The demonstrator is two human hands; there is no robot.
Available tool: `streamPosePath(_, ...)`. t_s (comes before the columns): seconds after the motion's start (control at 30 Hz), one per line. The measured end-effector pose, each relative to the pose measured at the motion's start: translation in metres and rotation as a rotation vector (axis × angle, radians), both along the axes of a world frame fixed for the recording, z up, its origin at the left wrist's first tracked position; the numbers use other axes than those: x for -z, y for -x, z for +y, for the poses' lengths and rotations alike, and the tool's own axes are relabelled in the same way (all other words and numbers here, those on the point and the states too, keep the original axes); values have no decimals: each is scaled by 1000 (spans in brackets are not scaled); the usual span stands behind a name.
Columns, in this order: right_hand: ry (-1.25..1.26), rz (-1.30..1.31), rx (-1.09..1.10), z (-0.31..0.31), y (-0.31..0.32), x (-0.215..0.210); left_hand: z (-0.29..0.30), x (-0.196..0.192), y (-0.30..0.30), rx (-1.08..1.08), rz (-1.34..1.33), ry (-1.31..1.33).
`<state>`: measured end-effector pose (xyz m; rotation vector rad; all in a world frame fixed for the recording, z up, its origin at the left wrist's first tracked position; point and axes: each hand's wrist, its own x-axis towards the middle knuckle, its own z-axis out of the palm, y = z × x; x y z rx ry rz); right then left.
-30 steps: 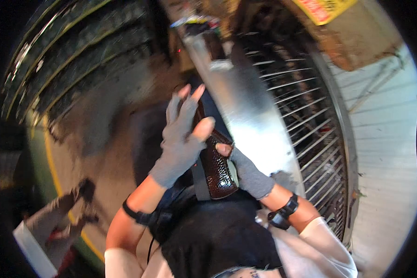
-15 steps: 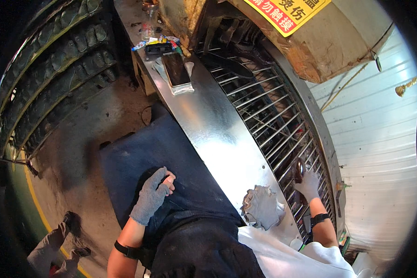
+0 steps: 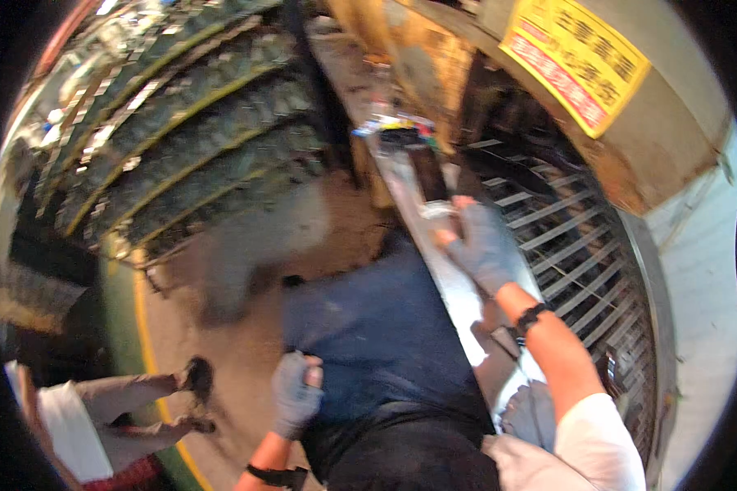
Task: Inspecting and wiping down shoes as they come off a conveyor belt in a factory setting.
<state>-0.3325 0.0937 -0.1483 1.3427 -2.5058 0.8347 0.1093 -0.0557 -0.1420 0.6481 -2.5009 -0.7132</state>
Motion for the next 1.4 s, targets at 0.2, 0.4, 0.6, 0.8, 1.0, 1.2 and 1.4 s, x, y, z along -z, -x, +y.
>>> streamPosePath(0.2, -134, 110, 273, 4, 49, 64, 9, -11, 15, -67, 53, -61)
streamPosePath(0.4, -88, 43, 219, -9, 32, 59, 13, -12, -4, -75, 33, 18)
streamPosePath(0.6, -167, 24, 264, 0, 28, 50, 10, -11, 5, -19, 79, 2)
streamPosePath(0.8, -310, -87, 129, 4, 38, 31, 6, -4, -4, -50, 65, -17)
streamPosePath(1.0, -232, -43, -34, 28, 46, 42, 7, 4, -5, -95, 127, 24)
streamPosePath(1.2, -140, -11, 66, 34, 44, 49, 4, 4, -9, -44, 125, -56)
streamPosePath(1.4, -120, -134, 68, 23, 28, 31, 3, 12, -13, -64, 119, -50)
